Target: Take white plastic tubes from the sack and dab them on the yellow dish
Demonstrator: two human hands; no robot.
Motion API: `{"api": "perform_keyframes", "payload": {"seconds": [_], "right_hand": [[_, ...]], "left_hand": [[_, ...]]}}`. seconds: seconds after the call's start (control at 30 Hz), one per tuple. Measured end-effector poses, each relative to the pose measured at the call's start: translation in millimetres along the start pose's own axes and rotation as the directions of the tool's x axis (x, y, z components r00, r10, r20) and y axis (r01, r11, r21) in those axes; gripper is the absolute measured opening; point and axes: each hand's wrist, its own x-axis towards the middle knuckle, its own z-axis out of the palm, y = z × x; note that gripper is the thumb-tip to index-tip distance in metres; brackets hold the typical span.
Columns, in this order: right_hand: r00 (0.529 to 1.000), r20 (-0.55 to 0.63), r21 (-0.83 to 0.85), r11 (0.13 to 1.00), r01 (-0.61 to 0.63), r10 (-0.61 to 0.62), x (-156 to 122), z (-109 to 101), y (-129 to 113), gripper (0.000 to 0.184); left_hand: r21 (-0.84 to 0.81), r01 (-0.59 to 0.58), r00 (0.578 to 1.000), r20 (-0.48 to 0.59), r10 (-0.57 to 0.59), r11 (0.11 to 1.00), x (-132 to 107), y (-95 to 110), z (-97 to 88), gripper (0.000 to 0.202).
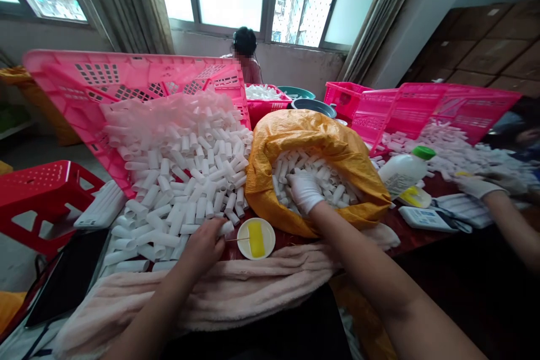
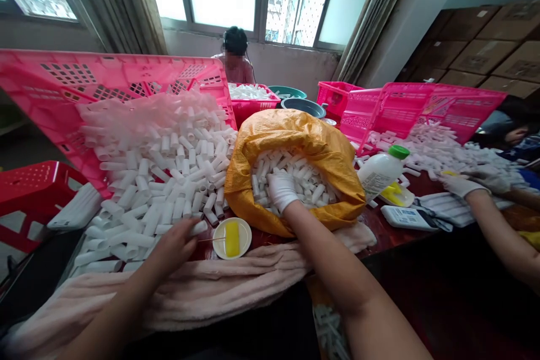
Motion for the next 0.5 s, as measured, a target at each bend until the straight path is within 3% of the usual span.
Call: {"api": "perform_keyframes", "payload": {"seconds": [0.07,0.13,0.2,0.23,0.4,0.5], "right_hand": [[0.993,-0.106,0.116,0.991,0.063,-0.051,-20,-4,-7,0.019],[0.973,-0.168,0.376,0.903,0.209,-0.156,-46,-2,-16,0.023],[0.957,-0.14,0.579,0.763,0.287,-0.254,-68,9,-27,0.025],[0.954,-0.114,0.609,0.74,0.287,-0.277,-75,17,-32,0.026],[0.956,-0.026,0.419,0.865,0.277,-0.293,-76,56,-48,0.029],[0.9,0.073,0.295,0.872,0.392,-0.429,-74,59,-46,0.029]], "left_hand": [[0.114,-0.084,0.996,0.028,0.082,0.99,-1,-1,6.6,0.03],[0.159,-0.12,0.991,0.079,0.109,0.98,-3,-2,11.5,0.026],[0.165,-0.106,0.99,0.111,0.088,0.981,-3,-1,14.4,0.026],[0.164,-0.094,0.99,0.12,0.074,0.982,-3,-1,15.1,0.027],[0.178,-0.074,0.99,0.132,0.051,0.981,0,1,14.9,0.026],[0.196,-0.078,0.991,0.121,0.055,0.978,2,1,14.5,0.025]]}}
